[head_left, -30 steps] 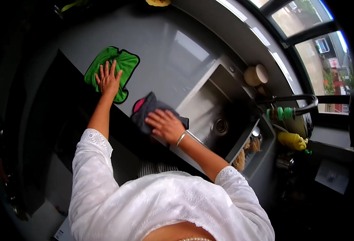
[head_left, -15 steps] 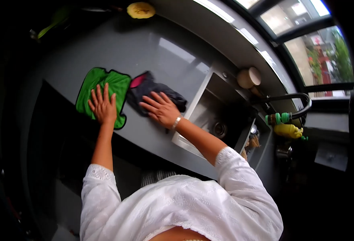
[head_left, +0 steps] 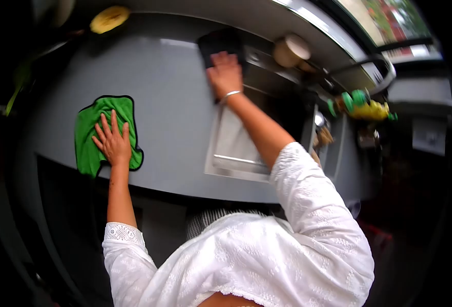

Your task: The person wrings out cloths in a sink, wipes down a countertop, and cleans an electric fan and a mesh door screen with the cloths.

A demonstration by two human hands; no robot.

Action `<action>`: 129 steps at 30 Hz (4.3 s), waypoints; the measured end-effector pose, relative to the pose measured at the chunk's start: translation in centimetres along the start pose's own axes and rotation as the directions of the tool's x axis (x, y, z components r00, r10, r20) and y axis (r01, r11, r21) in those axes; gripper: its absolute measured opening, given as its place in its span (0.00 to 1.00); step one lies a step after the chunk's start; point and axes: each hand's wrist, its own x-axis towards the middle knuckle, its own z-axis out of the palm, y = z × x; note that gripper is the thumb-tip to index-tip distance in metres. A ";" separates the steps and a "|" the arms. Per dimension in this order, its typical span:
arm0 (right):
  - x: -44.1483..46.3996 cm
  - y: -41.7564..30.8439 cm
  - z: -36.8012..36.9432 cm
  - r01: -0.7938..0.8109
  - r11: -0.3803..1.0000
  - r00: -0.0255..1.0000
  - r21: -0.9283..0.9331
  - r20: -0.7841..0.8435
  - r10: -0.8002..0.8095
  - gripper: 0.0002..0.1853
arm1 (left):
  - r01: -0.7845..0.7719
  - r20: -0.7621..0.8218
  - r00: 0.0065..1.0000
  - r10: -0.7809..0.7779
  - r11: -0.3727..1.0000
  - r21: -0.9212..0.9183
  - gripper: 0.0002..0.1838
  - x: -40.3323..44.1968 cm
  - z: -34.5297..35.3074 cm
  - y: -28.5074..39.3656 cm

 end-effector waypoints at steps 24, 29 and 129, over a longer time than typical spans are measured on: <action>-43.0 10.8 -25.1 -0.145 0.709 0.973 0.690 0.230 -0.026 0.08 | -0.502 -0.154 0.826 0.543 0.583 -0.639 0.21 -18.5 -12.3 24.4; -50.1 20.7 -32.8 -0.313 -0.092 0.811 0.945 0.317 0.491 0.09 | -0.326 -0.067 0.775 0.629 0.307 -0.894 0.21 -30.9 -16.3 37.7; -89.1 107.0 -48.4 -0.730 0.662 0.613 0.172 -0.263 0.745 0.21 | -0.394 -0.065 -0.061 0.996 -0.084 -0.915 0.13 -72.6 -21.2 116.0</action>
